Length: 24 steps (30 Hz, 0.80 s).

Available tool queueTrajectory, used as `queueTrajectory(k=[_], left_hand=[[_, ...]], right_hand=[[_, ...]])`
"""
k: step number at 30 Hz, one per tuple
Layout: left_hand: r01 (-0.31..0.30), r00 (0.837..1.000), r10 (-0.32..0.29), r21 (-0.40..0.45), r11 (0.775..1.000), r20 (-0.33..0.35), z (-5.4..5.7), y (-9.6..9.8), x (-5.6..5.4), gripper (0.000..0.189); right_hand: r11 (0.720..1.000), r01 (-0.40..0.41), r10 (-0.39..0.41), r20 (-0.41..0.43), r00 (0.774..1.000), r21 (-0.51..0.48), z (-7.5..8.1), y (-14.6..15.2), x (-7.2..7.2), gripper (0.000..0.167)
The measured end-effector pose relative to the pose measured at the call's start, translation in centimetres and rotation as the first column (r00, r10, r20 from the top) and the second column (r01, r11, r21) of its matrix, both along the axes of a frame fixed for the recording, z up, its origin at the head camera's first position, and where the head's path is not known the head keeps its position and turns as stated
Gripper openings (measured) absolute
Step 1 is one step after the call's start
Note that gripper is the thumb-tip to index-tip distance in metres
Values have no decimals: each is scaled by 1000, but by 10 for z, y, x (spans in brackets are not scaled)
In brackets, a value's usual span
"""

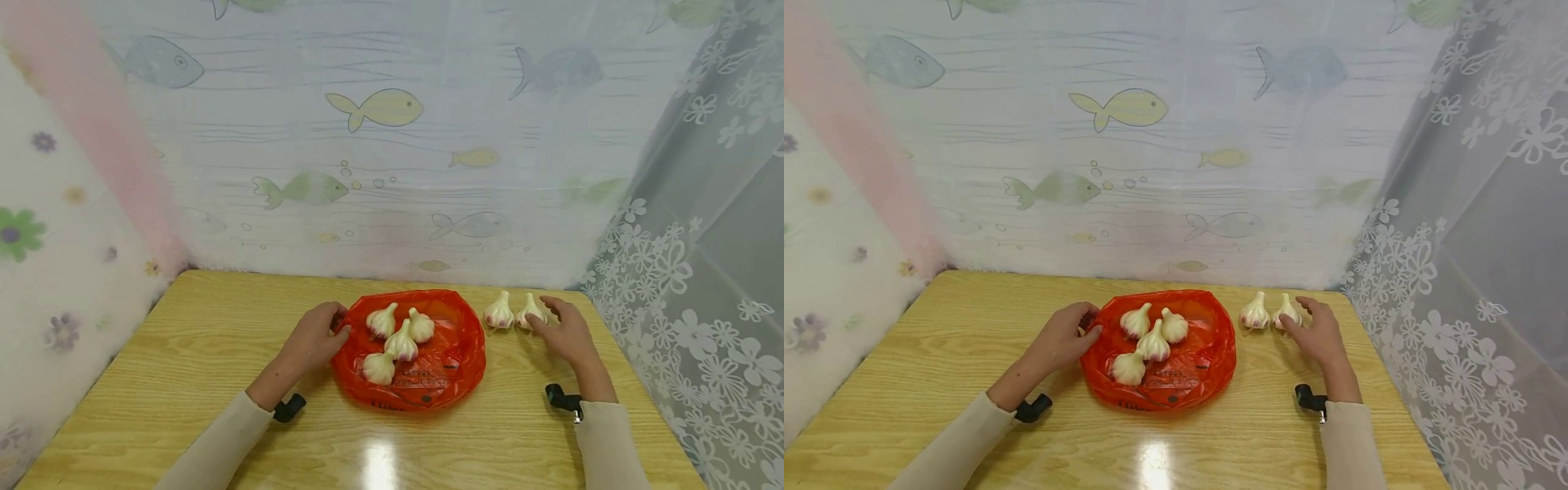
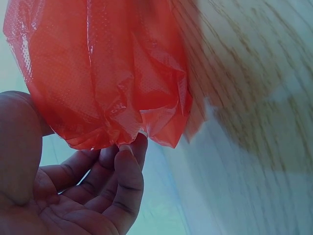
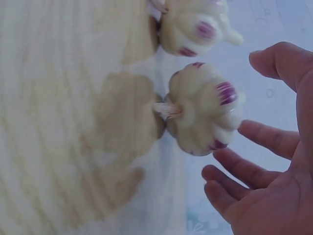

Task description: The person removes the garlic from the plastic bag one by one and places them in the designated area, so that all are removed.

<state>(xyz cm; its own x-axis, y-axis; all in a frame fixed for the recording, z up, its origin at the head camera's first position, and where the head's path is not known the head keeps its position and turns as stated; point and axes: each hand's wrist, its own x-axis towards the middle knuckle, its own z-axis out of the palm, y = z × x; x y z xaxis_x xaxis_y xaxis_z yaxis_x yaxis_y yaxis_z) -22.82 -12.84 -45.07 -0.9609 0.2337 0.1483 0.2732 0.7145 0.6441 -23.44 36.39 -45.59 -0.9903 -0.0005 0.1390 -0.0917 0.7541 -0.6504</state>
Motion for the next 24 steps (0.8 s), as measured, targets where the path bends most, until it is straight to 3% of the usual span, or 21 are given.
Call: queueTrajectory(k=[7,13,24], left_hand=[[3,1000,-3,-2,1000,-7,0,0,0,23],[5,1000,-5,-3,1000,-7,0,-1,0,23],[9,1000,-9,-2,1000,-11,-1,-1,1,23]], right_hand=[[999,42,-42,-85,995,-4,12,-7,4,67],[999,25,-21,-182,983,21,20,-14,5,61],[1000,10,-14,-243,970,-16,41,-41,13,54]])
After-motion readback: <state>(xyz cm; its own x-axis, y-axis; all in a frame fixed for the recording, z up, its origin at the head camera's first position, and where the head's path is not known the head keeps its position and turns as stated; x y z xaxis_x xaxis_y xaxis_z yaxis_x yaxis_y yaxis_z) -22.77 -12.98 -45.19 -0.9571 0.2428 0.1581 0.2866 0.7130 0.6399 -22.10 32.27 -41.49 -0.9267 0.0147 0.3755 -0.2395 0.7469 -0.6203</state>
